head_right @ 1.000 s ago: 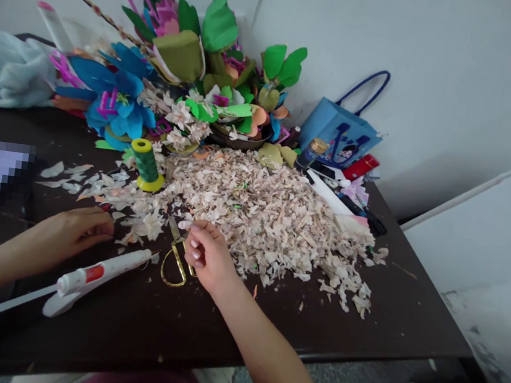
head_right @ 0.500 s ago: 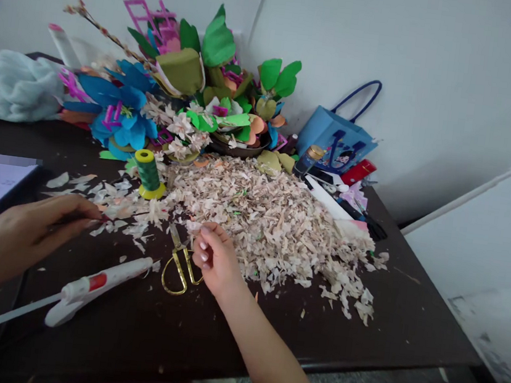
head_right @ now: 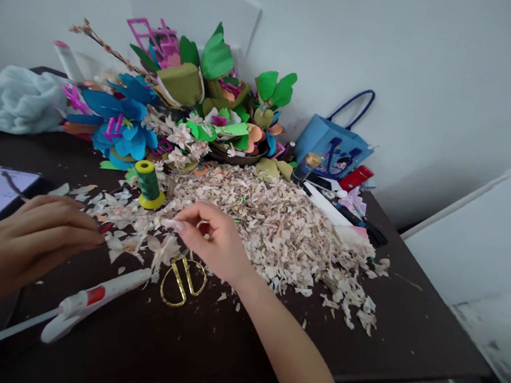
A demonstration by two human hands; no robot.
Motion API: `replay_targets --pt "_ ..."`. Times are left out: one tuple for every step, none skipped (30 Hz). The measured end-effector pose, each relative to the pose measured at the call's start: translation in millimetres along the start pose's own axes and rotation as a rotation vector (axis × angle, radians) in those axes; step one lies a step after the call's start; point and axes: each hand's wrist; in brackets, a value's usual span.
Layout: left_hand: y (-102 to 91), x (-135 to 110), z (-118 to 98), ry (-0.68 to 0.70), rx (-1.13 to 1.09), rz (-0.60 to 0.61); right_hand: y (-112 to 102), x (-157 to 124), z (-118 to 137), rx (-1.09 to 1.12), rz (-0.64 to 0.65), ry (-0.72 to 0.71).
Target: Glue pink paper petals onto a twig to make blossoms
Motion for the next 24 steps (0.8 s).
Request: replay_targets --pt "-1.0 0.7 -0.6 0.033 0.001 0.000 0.3 4.0 3.2 -0.052 0.041 -0.020" --pt "-1.8 1.1 -1.5 0.054 0.000 0.000 0.7 7.6 5.6 -0.091 0.085 -0.036" --pt "-2.4 1.1 -2.8 0.061 -0.003 0.001 1.1 10.8 7.5 -0.120 0.129 -0.050" --pt "-2.8 0.7 -4.4 0.059 -0.008 0.002 1.4 13.5 8.9 -0.142 0.174 -0.059" --pt "-2.9 0.0 -6.2 0.049 -0.013 0.002 1.6 15.6 9.9 -0.163 0.213 -0.064" --pt "-2.9 -1.0 -7.9 0.036 -0.019 -0.004 1.6 17.2 10.7 -0.184 0.245 -0.071" --pt "-2.9 -2.0 -9.5 0.024 -0.028 -0.011 1.6 18.4 11.4 -0.208 0.269 -0.085" --pt "-2.9 -3.0 -10.9 0.016 -0.040 -0.020 1.5 19.2 11.9 -0.234 0.288 -0.102" --pt "-3.0 -3.9 -12.1 0.012 -0.050 -0.030 1.4 19.8 12.4 -0.264 0.307 -0.125" --pt "-3.3 -4.7 -13.0 0.011 -0.055 -0.036 1.3 20.2 12.9 -0.298 0.325 -0.150" --pt "-3.6 -5.4 -13.7 0.013 -0.053 -0.038 1.3 20.6 13.2 -0.339 0.345 -0.172" --pt "-4.0 -5.8 -14.3 0.022 -0.043 -0.038 1.3 21.0 13.5 -0.382 0.367 -0.193" --pt "-4.4 -6.1 -14.7 0.035 -0.027 -0.040 1.4 21.5 13.6 -0.426 0.389 -0.212" --pt "-4.7 -6.2 -15.1 0.055 -0.008 -0.043 1.5 22.0 13.8 -0.469 0.411 -0.233" --pt "-5.1 -6.2 -15.4 0.077 0.011 -0.046 1.7 22.7 13.9 -0.507 0.432 -0.256" --pt "-5.4 -6.0 -15.6 0.102 0.025 -0.048 2.0 23.5 14.1 -0.541 0.452 -0.277" --pt "-5.7 -5.8 -15.8 0.123 0.036 -0.046 2.2 24.3 14.3 -0.569 0.471 -0.295" --pt "-6.0 -5.5 -15.9 0.142 0.041 -0.038 2.5 25.2 14.6 -0.594 0.488 -0.304" --pt "-6.4 -5.1 -16.0 0.156 0.044 -0.028 2.6 26.1 14.8 -0.616 0.503 -0.308" --pt "-6.6 -4.8 -16.1 0.166 0.047 -0.021 2.7 26.9 15.2 -0.635 0.518 -0.312" --pt "-6.8 -4.6 -16.3 0.172 0.050 -0.017 2.8 27.7 15.5 -0.651 0.530 -0.314" --pt "-6.7 -4.6 -16.4 0.174 0.051 -0.017 2.9 28.6 15.7 -0.664 0.540 -0.319" --pt "-6.5 -4.7 -16.7 0.174 0.050 -0.018 3.0 29.4 16.0 -0.674 0.551 -0.324" --pt "-6.0 -5.1 -16.8 0.173 0.049 -0.021 3.2 30.2 16.4 -0.681 0.562 -0.329"
Point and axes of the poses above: each hand's wrist, its own x-axis towards the middle knuckle, its own y-axis out of the palm, z = x × y, and after that the axes turned 13 degrees about z, right-handed
